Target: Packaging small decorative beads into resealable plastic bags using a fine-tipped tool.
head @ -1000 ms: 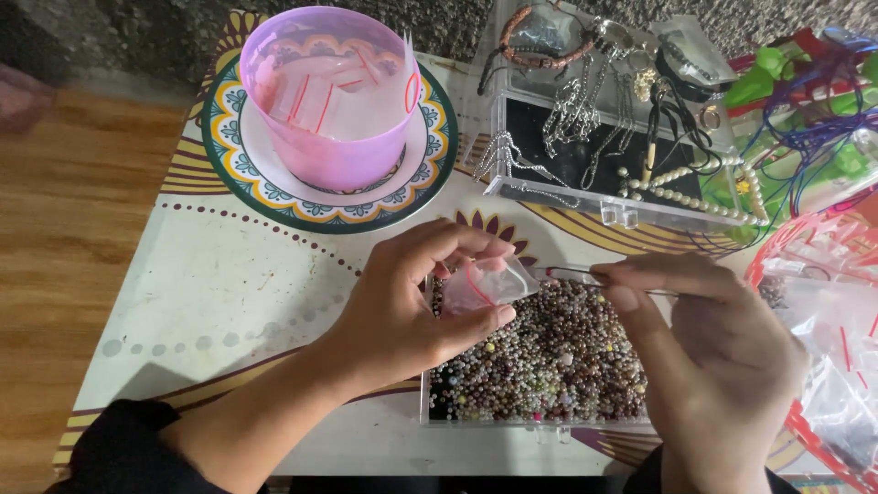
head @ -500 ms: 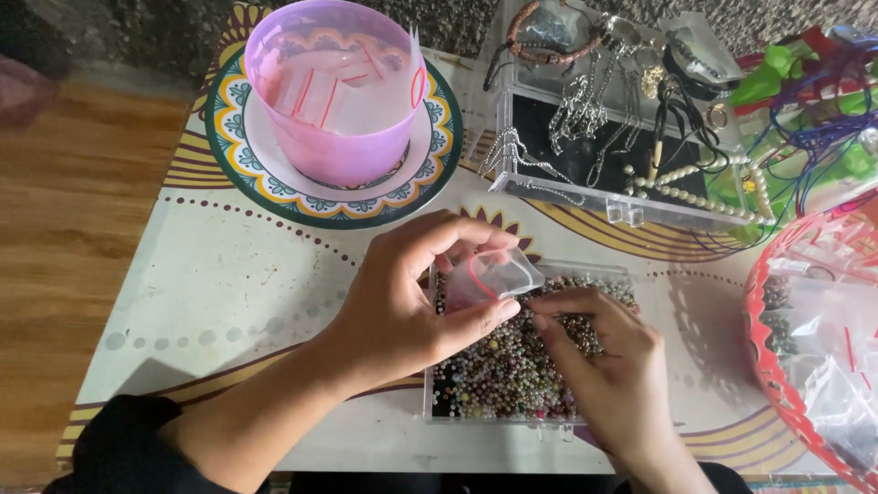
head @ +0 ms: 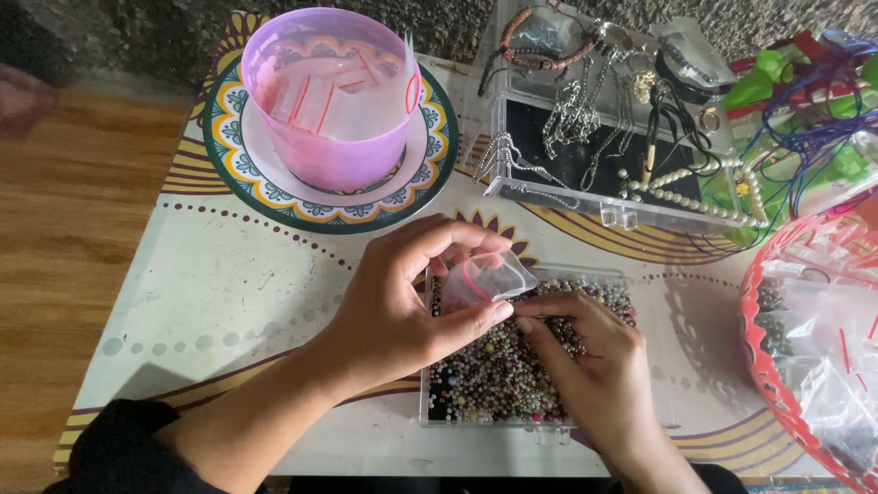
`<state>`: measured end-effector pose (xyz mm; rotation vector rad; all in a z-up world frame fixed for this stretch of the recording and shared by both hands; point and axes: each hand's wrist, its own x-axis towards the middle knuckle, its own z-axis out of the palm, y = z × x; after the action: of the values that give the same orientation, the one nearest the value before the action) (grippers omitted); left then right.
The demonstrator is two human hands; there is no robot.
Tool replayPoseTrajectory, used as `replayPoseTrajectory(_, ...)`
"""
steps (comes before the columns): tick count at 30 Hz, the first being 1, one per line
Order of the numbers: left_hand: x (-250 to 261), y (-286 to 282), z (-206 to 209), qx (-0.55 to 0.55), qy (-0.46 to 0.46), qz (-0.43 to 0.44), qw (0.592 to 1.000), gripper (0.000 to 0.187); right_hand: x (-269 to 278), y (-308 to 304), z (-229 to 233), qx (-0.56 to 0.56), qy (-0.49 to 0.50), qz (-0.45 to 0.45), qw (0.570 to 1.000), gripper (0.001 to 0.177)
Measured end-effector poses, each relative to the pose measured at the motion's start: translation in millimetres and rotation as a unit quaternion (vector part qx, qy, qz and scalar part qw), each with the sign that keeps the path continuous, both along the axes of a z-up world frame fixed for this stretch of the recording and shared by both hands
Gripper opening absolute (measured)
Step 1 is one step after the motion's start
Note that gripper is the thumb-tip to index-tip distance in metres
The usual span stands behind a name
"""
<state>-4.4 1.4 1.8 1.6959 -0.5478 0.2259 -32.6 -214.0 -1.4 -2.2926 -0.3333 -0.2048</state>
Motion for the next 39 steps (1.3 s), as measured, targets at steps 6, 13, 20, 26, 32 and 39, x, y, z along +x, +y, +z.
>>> replayPoseTrajectory(6, -0.1, 0.4, 0.5, -0.003, -0.004, 0.0, 1.0, 0.042, 0.8, -0.9, -3.7, -0.003, 0.0, 0.001, 1.0, 0.014)
replayPoseTrajectory(13, -0.2, -0.1, 1.2, -0.003, -0.004, -0.004, 1.0, 0.041, 0.5, -3.6, -2.2, 0.004, -0.017, 0.004, 1.0, 0.013)
replayPoseTrajectory(20, 0.1, -2.5, -3.9, -0.018, -0.011, -0.01, 1.0, 0.04, -8.9, -11.4, 31.8, 0.089, -0.045, -0.113, 0.989, 0.019)
replayPoseTrajectory(26, 1.9, -5.0, -10.3, -0.017, 0.002, -0.018, 1.0, 0.041, -21.1, 6.9, 61.6, 0.146, -0.08, -0.098, 0.981, 0.018)
replayPoseTrajectory(32, 8.5, -3.4, -15.4, -0.019, 0.009, -0.017, 1.0, 0.044, -22.4, -21.9, 50.9, 0.159, -0.053, -0.1, 0.981, 0.018)
replayPoseTrajectory(39, 10.8, 2.9, -16.3, -0.129, 0.071, -0.063, 0.987, 0.044, -39.0, -82.7, 23.8, 0.104, 0.009, -0.182, 0.978, 0.016)
